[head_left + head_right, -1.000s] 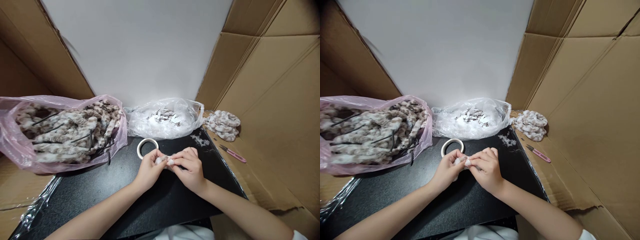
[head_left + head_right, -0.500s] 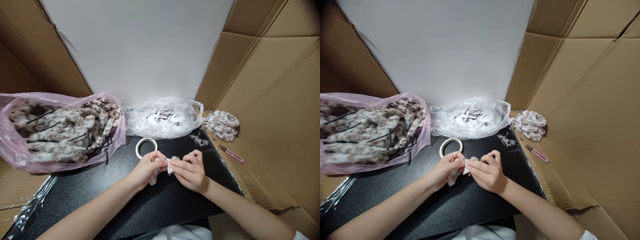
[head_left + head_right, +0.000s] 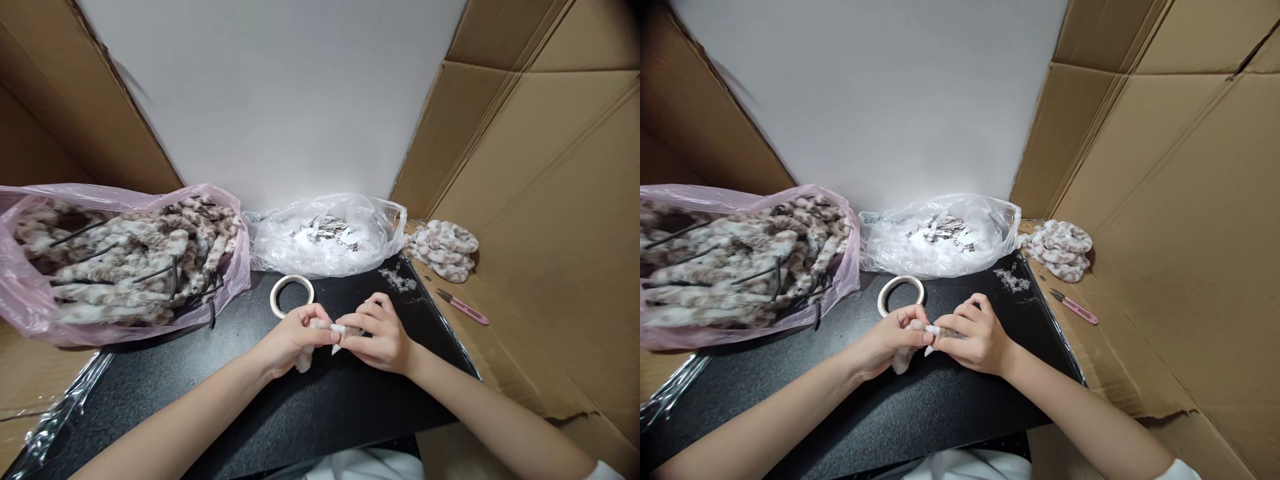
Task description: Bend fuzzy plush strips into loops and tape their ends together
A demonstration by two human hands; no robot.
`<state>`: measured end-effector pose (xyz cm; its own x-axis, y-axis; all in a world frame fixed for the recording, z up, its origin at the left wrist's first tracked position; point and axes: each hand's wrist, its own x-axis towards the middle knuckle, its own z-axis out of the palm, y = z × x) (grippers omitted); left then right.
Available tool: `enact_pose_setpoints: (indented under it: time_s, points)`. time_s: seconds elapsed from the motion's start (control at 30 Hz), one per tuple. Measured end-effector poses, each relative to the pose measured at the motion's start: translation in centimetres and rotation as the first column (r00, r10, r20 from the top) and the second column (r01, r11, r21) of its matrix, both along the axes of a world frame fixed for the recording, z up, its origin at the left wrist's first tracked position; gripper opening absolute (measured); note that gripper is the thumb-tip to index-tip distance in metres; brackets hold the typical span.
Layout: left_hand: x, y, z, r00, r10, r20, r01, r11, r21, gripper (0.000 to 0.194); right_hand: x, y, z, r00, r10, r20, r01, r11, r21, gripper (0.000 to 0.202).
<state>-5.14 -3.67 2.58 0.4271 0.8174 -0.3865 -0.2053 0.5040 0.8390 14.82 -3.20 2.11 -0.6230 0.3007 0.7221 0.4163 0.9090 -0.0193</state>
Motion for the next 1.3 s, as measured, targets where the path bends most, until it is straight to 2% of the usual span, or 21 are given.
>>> enact_pose_setpoints:
  time_s: [0.1, 0.17, 0.27, 0.37, 0.63, 0.77, 0.87, 0.97, 1.03, 1.17, 1.23, 1.3]
  points:
    - [0.0, 0.1, 0.1, 1.000, 0.029, 0.007, -0.029, 0.999, 0.012, 0.037, 0.0, 0.5, 0.5, 0.996, 0.084, 0.004, -0.082, 0.987, -0.139, 0.011]
    - [0.0, 0.2, 0.1, 0.999, 0.051, -0.003, -0.051, 0.998, 0.019, 0.038, 0.0, 0.6, 0.8, 0.992, 0.122, -0.041, -0.129, 0.952, -0.278, 0.007]
    - [0.0, 0.3, 0.0, 0.997, 0.071, -0.020, -0.071, 0.997, 0.037, 0.039, 0.0, 0.4, 1.1, 0.986, 0.045, -0.160, -0.119, 0.863, -0.491, 0.003]
    - [0.0, 0.3, 0.1, 0.995, 0.091, -0.039, -0.088, 0.994, 0.064, 0.038, -0.1, 0.1, 1.1, 0.979, -0.069, -0.194, -0.074, 0.760, -0.645, 0.004]
    - [0.1, 0.2, 0.7, 0.987, 0.098, -0.129, -0.070, 0.976, 0.206, 0.035, -0.6, 0.1, 1.1, 0.956, -0.205, -0.208, -0.061, 0.554, -0.830, 0.005]
    - [-0.1, 0.2, 0.6, 0.963, 0.099, -0.251, 0.000, 0.929, 0.369, 0.027, -0.7, 0.2, 1.2, 0.942, -0.248, -0.224, -0.104, 0.420, -0.902, 0.009]
    - [-0.4, 0.1, 0.7, 0.917, 0.135, -0.375, 0.092, 0.845, 0.528, 0.020, -0.9, 0.0, 1.2, 0.925, -0.277, -0.260, -0.175, 0.297, -0.939, 0.013]
    - [-0.6, -0.1, 0.8, 0.855, 0.189, -0.483, 0.195, 0.745, 0.637, 0.015, -1.1, -0.1, 1.3, 0.908, -0.307, -0.286, -0.259, 0.128, -0.957, 0.021]
    - [-0.7, -0.1, 0.6, 0.805, 0.261, -0.532, 0.266, 0.643, 0.718, 0.012, -1.3, -0.2, 1.4, 0.894, -0.331, -0.301, -0.307, 0.036, -0.951, 0.025]
    - [-0.7, 0.0, -0.1, 0.702, 0.450, -0.553, 0.422, 0.364, 0.831, 0.008, -1.5, -0.2, 1.1, 0.867, -0.381, -0.320, -0.373, -0.074, -0.925, 0.031]
    - [-0.7, 0.0, -0.4, 0.660, 0.498, -0.563, 0.497, 0.272, 0.824, 0.013, -1.6, -0.1, 0.9, 0.858, -0.409, -0.311, -0.399, -0.148, -0.905, 0.035]
    - [-0.9, 0.0, -0.4, 0.649, 0.511, -0.564, 0.537, 0.217, 0.815, 0.018, -1.7, 0.0, 0.7, 0.848, -0.437, -0.300, -0.428, -0.229, -0.874, 0.038]
